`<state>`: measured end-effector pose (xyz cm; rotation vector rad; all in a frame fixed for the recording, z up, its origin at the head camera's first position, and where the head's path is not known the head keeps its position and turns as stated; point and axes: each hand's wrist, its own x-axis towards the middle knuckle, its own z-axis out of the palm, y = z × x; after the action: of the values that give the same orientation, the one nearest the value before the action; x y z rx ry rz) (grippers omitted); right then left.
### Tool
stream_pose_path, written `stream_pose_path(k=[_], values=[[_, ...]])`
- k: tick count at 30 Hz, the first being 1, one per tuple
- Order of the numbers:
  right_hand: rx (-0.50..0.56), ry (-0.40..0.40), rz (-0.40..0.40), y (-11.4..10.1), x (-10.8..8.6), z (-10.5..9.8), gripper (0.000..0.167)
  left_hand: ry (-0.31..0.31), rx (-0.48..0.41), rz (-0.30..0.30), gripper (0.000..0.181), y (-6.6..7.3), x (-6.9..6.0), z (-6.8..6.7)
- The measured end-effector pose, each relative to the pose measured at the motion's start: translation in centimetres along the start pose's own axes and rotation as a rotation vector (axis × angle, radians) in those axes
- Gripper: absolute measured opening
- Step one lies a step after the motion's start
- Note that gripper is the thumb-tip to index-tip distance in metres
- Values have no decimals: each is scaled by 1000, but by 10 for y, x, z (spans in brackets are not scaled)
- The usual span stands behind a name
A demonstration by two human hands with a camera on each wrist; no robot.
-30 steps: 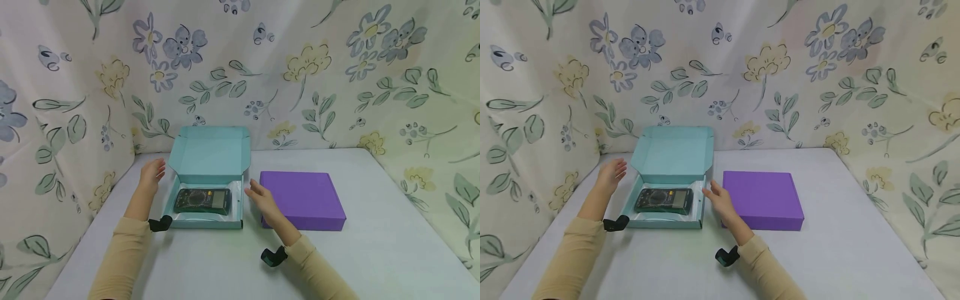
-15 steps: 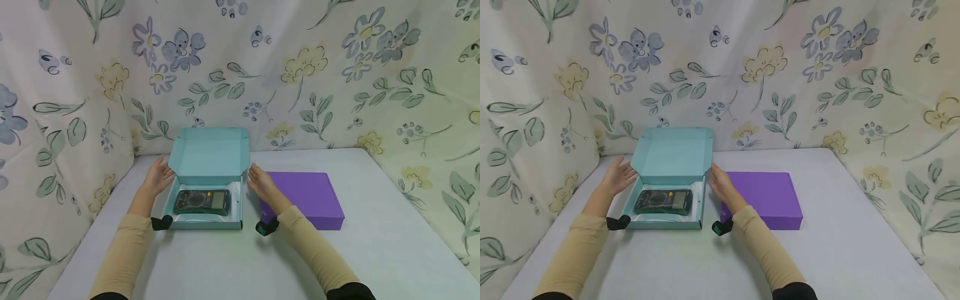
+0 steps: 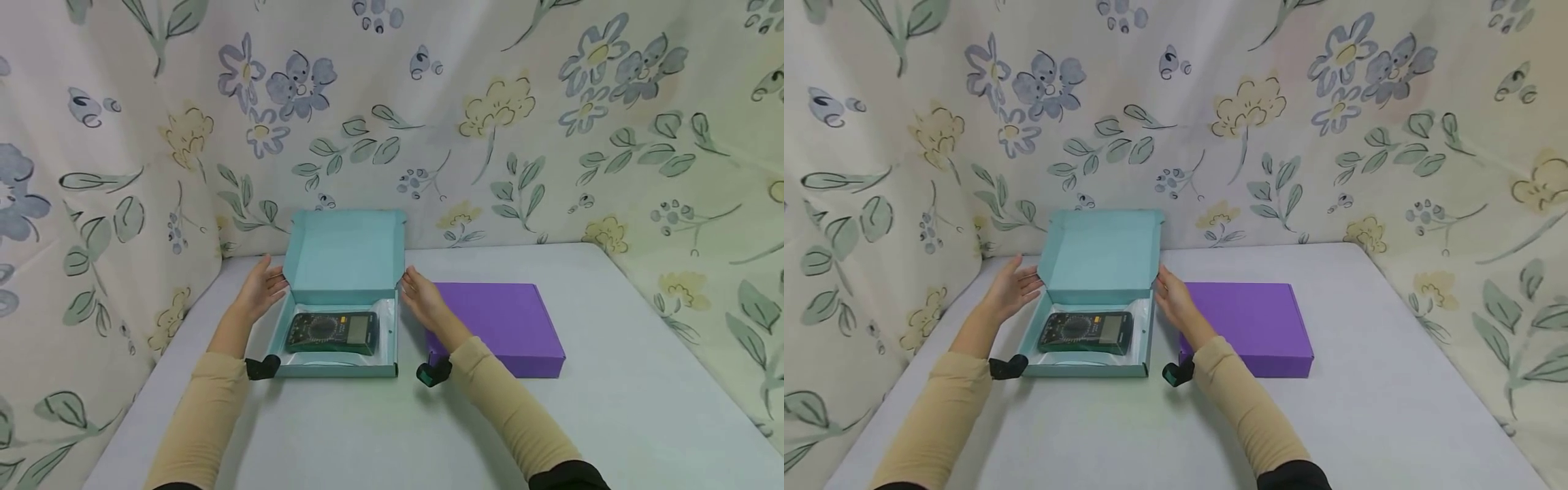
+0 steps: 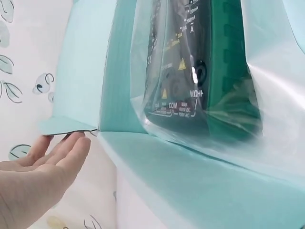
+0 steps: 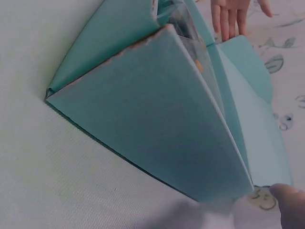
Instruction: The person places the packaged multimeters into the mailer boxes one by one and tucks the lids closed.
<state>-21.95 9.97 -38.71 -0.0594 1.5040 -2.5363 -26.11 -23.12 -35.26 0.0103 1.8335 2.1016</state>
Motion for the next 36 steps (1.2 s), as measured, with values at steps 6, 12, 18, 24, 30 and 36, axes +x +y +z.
stream_pose_path(k=[6, 12, 18, 24, 30, 36], values=[[-131, -7, -1, -1, -2, 4, 62, -19, 109, 24, 90, -1, -2, 1], [-269, -21, -4, 1, -6, 3, 63, -54, 180, 32, 92, -4, -6, -1], [-375, 4, -29, 0, -13, 1, 62, -79, 188, 16, 95, -6, -11, -10], [-512, -14, -11, -1, -23, -2, 65, -80, 228, -39, 96, -9, -16, -23], [-554, -85, -6, 1, -30, -5, 74, -60, 389, -10, 90, -12, -19, -28], [-579, -121, 15, 2, -34, -4, 73, -62, 466, -16, 68, -14, -23, -26]])
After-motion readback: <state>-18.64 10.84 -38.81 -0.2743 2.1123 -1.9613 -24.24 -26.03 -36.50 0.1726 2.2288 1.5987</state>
